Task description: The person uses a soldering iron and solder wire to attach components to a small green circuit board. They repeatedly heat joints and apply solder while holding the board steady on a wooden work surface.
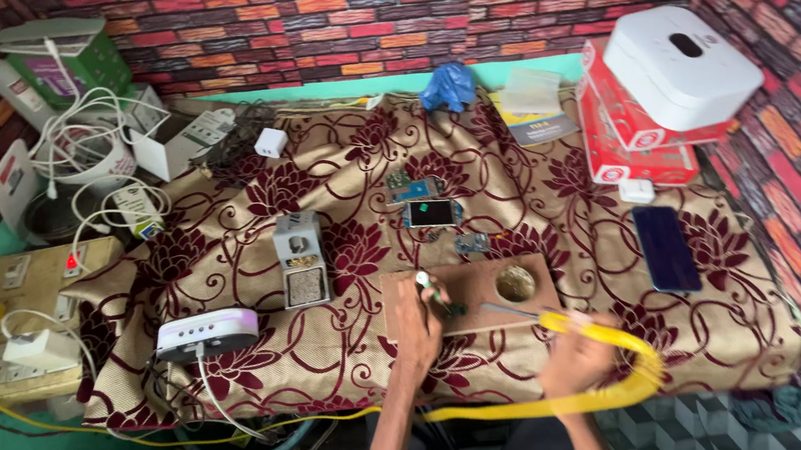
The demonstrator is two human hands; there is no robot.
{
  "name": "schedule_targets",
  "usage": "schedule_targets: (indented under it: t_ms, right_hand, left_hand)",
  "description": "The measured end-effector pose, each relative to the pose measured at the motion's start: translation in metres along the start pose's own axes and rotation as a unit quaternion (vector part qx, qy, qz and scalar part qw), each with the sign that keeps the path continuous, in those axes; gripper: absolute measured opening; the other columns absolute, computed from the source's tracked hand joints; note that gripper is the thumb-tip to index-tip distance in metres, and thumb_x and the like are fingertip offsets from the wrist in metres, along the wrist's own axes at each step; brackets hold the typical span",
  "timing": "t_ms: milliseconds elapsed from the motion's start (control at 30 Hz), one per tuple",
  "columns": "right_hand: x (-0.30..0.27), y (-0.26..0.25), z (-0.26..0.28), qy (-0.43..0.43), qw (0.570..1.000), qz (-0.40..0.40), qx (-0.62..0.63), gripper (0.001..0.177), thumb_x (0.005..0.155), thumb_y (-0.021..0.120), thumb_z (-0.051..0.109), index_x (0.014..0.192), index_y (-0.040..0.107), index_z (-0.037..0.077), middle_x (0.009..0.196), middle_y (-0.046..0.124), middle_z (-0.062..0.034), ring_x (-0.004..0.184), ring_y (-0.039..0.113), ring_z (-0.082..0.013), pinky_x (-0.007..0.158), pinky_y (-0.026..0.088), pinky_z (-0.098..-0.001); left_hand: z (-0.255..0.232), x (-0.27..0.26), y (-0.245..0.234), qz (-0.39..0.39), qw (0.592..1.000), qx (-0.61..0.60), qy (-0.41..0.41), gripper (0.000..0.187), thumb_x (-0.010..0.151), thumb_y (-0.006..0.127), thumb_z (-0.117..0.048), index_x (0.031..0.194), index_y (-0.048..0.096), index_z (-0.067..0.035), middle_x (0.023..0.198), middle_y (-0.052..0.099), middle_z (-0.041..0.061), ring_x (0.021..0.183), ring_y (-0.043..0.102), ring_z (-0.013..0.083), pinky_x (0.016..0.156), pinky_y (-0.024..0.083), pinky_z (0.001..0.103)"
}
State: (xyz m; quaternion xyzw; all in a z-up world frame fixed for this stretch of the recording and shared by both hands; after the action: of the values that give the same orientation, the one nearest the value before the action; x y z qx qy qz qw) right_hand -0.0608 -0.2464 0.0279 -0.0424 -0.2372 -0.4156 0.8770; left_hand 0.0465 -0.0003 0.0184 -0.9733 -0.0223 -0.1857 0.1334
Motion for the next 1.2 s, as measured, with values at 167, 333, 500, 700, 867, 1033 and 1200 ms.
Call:
schedule_targets:
  t_ms: [167, 333, 500, 700, 867, 1033, 1200]
  right_hand:
    - [0.015, -0.042, 0.037, 0.034, 0.979, -0.129, 0.157, 0.040, 0.116, 0.050, 0.045, 0.103, 0.045, 0.007, 0.077, 0.046, -0.0043, 0.059, 0.041, -0.0109, 0.050, 0.032, -0.0238]
    - [0.029, -0.038, 0.023, 0.019, 0.979, -0.123, 0.160, 0.036, 0.116, 0.051, 0.043, 0.109, 0.039, 0.010, 0.080, 0.041, -0.0031, 0.063, 0.038, -0.0110, 0.051, 0.033, -0.0243]
    - [0.029, -0.025, 0.007, 0.019, 0.987, -0.086, 0.137, 0.038, 0.118, 0.048, 0.043, 0.107, 0.038, 0.008, 0.074, 0.038, -0.0016, 0.060, 0.039, -0.0099, 0.054, 0.035, -0.0235]
    - [0.028, -0.021, 0.010, 0.024, 0.989, -0.075, 0.122, 0.039, 0.114, 0.048, 0.044, 0.112, 0.044, 0.006, 0.072, 0.041, -0.0013, 0.058, 0.039, -0.0079, 0.051, 0.033, -0.0217]
    - [0.030, -0.011, 0.009, 0.061, 0.993, -0.065, 0.077, 0.032, 0.116, 0.045, 0.036, 0.110, 0.042, 0.005, 0.073, 0.041, -0.0005, 0.059, 0.039, -0.0062, 0.050, 0.033, -0.0195]
    - [0.026, 0.002, 0.015, 0.065, 0.997, -0.016, 0.044, 0.027, 0.115, 0.042, 0.029, 0.108, 0.044, 0.004, 0.074, 0.045, -0.0015, 0.057, 0.039, -0.0047, 0.050, 0.034, -0.0175]
    - [0.024, 0.003, 0.019, 0.037, 0.999, -0.007, 0.016, 0.027, 0.117, 0.042, 0.028, 0.107, 0.045, 0.004, 0.071, 0.042, -0.0001, 0.056, 0.036, -0.0039, 0.051, 0.032, -0.0168]
  left_hand:
    - [-0.057, -0.003, -0.024, -0.055, 0.988, -0.017, 0.144, 0.029, 0.091, 0.034, 0.008, 0.113, 0.053, 0.001, 0.089, 0.068, 0.014, 0.082, 0.067, 0.0242, 0.074, 0.057, 0.037]
    - [-0.057, 0.008, -0.017, -0.046, 0.994, -0.029, 0.091, 0.025, 0.098, 0.031, 0.006, 0.109, 0.052, -0.002, 0.086, 0.069, 0.011, 0.074, 0.069, 0.0191, 0.066, 0.061, 0.031]
    - [-0.060, 0.003, -0.017, -0.060, 0.993, -0.024, 0.102, 0.027, 0.095, 0.028, 0.008, 0.108, 0.050, -0.001, 0.085, 0.070, 0.011, 0.075, 0.071, 0.0193, 0.067, 0.062, 0.030]
    - [-0.061, 0.005, -0.017, -0.047, 0.992, -0.059, 0.099, 0.022, 0.098, 0.031, 0.009, 0.112, 0.047, 0.002, 0.086, 0.068, 0.014, 0.076, 0.070, 0.0211, 0.068, 0.061, 0.031]
    - [-0.059, 0.006, -0.018, -0.046, 0.994, -0.065, 0.068, 0.018, 0.100, 0.035, 0.008, 0.111, 0.048, 0.002, 0.085, 0.068, 0.013, 0.074, 0.070, 0.0196, 0.068, 0.059, 0.032]
    - [-0.063, 0.006, -0.021, -0.058, 0.994, -0.027, 0.090, 0.027, 0.093, 0.034, 0.012, 0.110, 0.054, 0.002, 0.086, 0.069, 0.013, 0.078, 0.069, 0.0215, 0.070, 0.059, 0.032]
    - [-0.064, 0.007, -0.024, -0.061, 0.994, -0.042, 0.082, 0.026, 0.091, 0.035, 0.011, 0.109, 0.053, 0.003, 0.086, 0.068, 0.013, 0.078, 0.069, 0.0225, 0.071, 0.059, 0.033]
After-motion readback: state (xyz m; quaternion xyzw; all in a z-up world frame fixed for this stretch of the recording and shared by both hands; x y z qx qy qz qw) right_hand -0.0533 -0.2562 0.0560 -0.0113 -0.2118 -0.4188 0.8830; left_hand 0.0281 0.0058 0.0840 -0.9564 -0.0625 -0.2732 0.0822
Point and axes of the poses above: each hand's wrist, its own x-axis towards the middle knuckle, its own y-axis out of the palm, z = x × y, the point moved 5 cm from there along x, towards the middle knuckle
